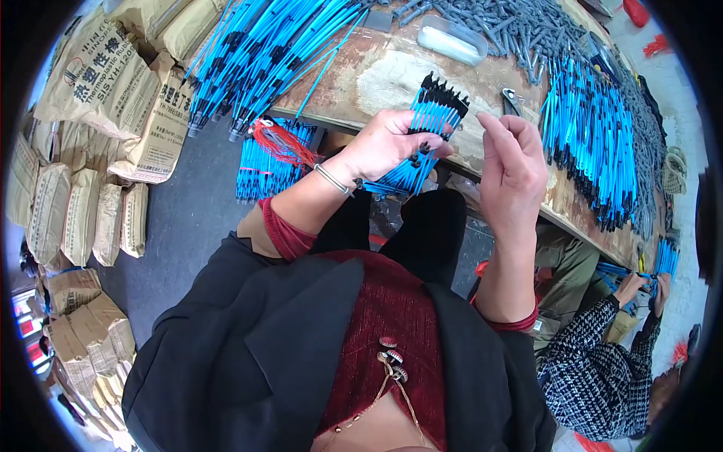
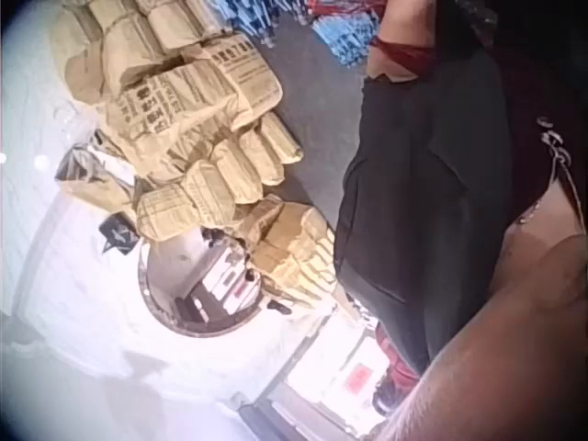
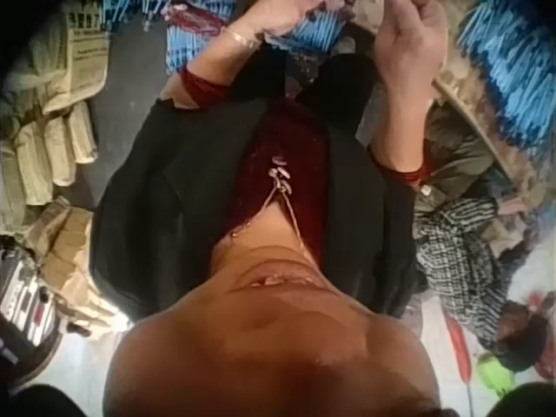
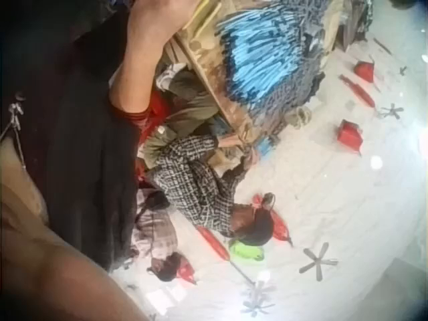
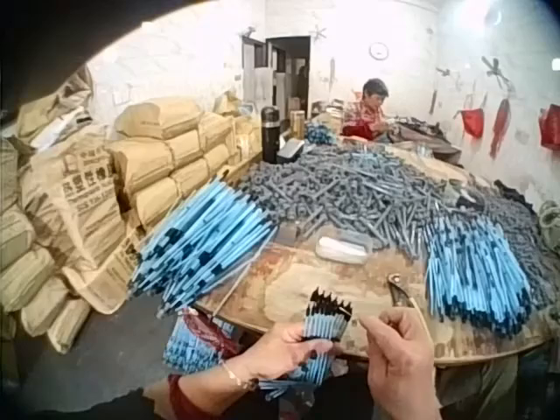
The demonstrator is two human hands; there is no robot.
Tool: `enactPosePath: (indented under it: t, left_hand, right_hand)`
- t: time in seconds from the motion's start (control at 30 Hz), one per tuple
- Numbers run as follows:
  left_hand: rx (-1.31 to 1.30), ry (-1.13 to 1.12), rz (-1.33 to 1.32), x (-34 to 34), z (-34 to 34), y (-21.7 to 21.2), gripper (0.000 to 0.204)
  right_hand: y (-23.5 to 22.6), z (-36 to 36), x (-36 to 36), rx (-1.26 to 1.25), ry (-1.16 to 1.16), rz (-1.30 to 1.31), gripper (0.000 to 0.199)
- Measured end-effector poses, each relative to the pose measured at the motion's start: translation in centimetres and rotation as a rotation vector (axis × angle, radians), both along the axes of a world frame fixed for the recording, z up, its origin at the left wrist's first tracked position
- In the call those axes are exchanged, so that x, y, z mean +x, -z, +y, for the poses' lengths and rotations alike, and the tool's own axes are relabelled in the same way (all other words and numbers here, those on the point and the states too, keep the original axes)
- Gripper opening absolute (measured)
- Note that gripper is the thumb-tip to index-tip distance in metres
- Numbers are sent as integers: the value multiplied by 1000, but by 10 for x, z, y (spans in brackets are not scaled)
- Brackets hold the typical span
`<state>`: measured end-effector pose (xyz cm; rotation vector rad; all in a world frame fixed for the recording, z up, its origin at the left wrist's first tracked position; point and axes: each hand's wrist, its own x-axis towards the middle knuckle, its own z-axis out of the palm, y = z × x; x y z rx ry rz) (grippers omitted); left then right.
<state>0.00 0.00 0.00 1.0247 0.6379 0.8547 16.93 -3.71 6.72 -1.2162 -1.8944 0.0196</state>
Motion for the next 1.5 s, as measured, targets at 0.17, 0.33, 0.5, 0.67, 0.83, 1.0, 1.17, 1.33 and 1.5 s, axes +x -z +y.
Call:
enactPosePath:
  t: [0.17,0.33,0.5,0.67,0.83,1.0,1.17,1.33,1.5]
  left_hand:
    - [64,-27,-3,1,1,1,20]
    - [26,-14,27,1,-1,-2,20]
    - [67,-31,39,3,-3,-5,20]
    - [92,-1,62,0,-1,-4,20]
    - [76,16,73,1,-3,-4,22]
    - [105,41,46,-1,-2,-3,23]
    - [-14,72,-50,-2,0,-2,24]
    - [47,99,-39,-4,3,-1,25]
    - [-7,108,-36,-4,3,-5,25]
  right_hand:
    - [0,2,-1,17,-6,2,19]
    - [1,2,0,20,-3,-2,19]
    - [0,3,0,22,11,-36,19]
    - [-3,9,10,57,-37,-96,19]
    - [-7,12,13,112,-79,-167,20]
    - [6,11,3,124,-15,-78,19]
    - [10,14,3,-110,-46,270,17]
    - [5,23,14,-92,-133,196,16]
    - [-1,31,18,73,-170,-40,17]
